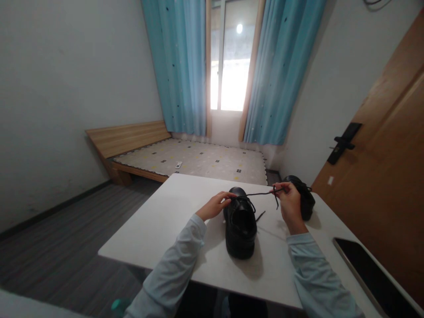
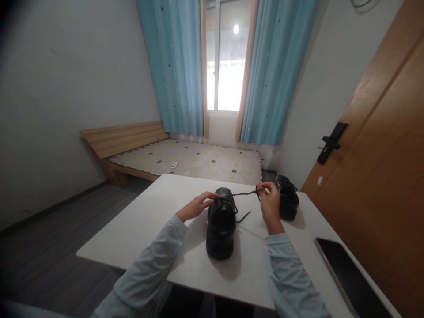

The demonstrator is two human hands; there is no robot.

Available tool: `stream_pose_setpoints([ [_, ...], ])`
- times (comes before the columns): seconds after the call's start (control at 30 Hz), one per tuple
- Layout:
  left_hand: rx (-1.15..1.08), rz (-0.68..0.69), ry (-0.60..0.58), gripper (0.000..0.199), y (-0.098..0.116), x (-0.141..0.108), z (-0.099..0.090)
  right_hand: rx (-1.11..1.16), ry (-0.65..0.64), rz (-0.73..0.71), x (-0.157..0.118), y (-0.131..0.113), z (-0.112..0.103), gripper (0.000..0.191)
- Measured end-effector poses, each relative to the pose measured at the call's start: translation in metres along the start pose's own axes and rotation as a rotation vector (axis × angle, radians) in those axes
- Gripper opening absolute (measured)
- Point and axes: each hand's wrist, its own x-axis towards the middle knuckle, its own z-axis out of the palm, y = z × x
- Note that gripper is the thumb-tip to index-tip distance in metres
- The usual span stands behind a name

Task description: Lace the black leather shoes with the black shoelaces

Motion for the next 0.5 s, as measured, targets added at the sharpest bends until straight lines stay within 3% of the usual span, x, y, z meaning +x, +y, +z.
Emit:
stream_pose_setpoints([
  [0.13,0.005,0.008,0.008,0.03,-0.002,0.0,0.001,-0.403,-0.216,-0.111,-0.007,0.003,0.004,0.024],
  [0.3,0.011,0.017,0.033,0.029,-0.002,0.0,0.002,-0.626,-0.491,-0.215,-0.019,0.013,0.01,0.01],
  [0.5,0.02,-0.013,0.079,0.027,-0.003,0.0,0.004,-0.686,-0.67,-0.32,-0.021,0.033,-0.001,0.037],
])
